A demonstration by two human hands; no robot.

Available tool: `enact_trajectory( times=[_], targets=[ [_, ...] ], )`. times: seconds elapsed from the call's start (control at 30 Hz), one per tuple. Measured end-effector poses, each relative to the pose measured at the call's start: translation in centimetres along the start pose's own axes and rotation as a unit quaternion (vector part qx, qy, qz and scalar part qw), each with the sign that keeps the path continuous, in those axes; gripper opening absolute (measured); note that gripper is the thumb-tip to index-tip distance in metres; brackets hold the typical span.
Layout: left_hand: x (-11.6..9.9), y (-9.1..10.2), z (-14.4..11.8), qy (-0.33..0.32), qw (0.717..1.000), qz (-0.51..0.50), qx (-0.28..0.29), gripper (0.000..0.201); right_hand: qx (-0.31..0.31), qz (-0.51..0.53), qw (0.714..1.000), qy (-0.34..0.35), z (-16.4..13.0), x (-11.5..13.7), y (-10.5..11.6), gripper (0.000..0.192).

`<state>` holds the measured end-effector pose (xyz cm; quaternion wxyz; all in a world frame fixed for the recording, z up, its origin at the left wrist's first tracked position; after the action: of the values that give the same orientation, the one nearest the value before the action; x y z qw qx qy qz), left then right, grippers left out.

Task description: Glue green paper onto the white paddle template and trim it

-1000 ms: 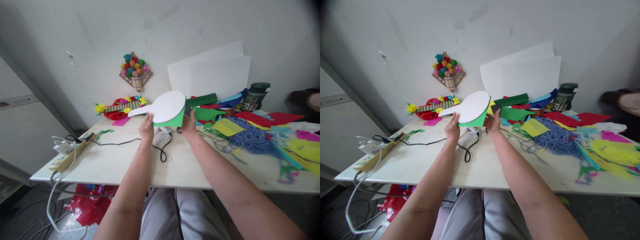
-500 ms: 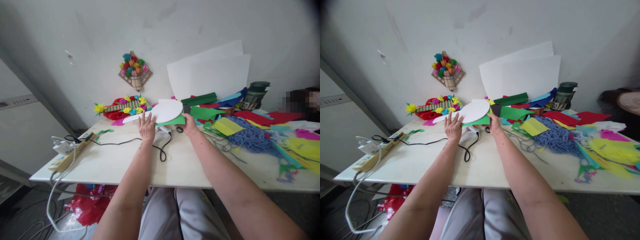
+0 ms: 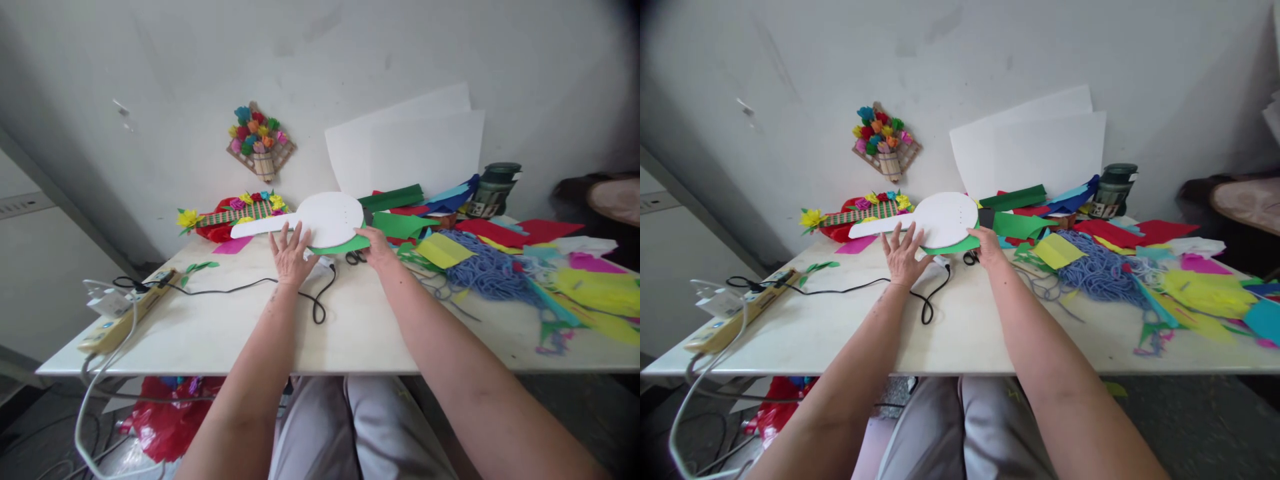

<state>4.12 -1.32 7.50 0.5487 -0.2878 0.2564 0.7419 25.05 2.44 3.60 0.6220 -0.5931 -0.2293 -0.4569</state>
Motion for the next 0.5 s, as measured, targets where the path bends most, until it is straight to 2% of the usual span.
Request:
enact_trajectory(
  times=[0.1, 0.17, 0.23, 0.27, 0.33, 0.37, 0.5],
  targets=[
    [0.7, 0.7, 0.0, -0.019, 0.998, 0.024, -0.05, 0.035, 0.021, 0.019, 0.999, 0.014, 0.0, 0.6, 0.2, 0.019],
    [1.7, 1.4, 0.1, -0.016, 0.994, 0.045, -0.103, 0.04, 0.035, 0.031, 0.999, 0.02, 0.0, 0.9, 0.2, 0.019],
    [3.4, 1.9, 0.4, 0.031, 0.989, 0.027, -0.14, 0.032, 0.047, 0.029, 0.998, 0.015, -0.1, 1.0, 0.2, 0.02],
    [4.4, 2.1, 0.5, 0.08, 0.985, -0.002, -0.152, 0.031, 0.052, 0.023, 0.998, 0.009, -0.1, 0.9, 0.2, 0.021],
    [6.3, 1.7, 0.7, 0.188, 0.971, -0.093, -0.114, 0.04, 0.065, 0.011, 0.998, -0.002, -0.3, 0.7, 0.1, 0.022],
    [6.9, 1.3, 0.8, 0.221, 0.961, -0.141, -0.086, 0.044, 0.073, 0.007, 0.997, -0.007, -0.3, 0.6, 0.0, 0.022],
    [7.6, 0.1, 0.7, 0.281, 0.92, -0.272, 0.012, 0.038, 0.083, -0.021, 0.996, -0.028, -0.5, 0.2, -0.2, 0.022]
  ],
)
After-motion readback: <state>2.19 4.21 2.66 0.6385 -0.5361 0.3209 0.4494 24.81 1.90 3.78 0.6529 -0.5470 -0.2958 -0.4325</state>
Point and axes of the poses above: each hand's wrist, its own z-axis towards the middle knuckle, its own y-axis out of the back of the hand, x = y × z, the point moved 5 cm from there along z, towards the middle knuckle, and after that the axes turned 1 degree about y, right-handed, at the moved point
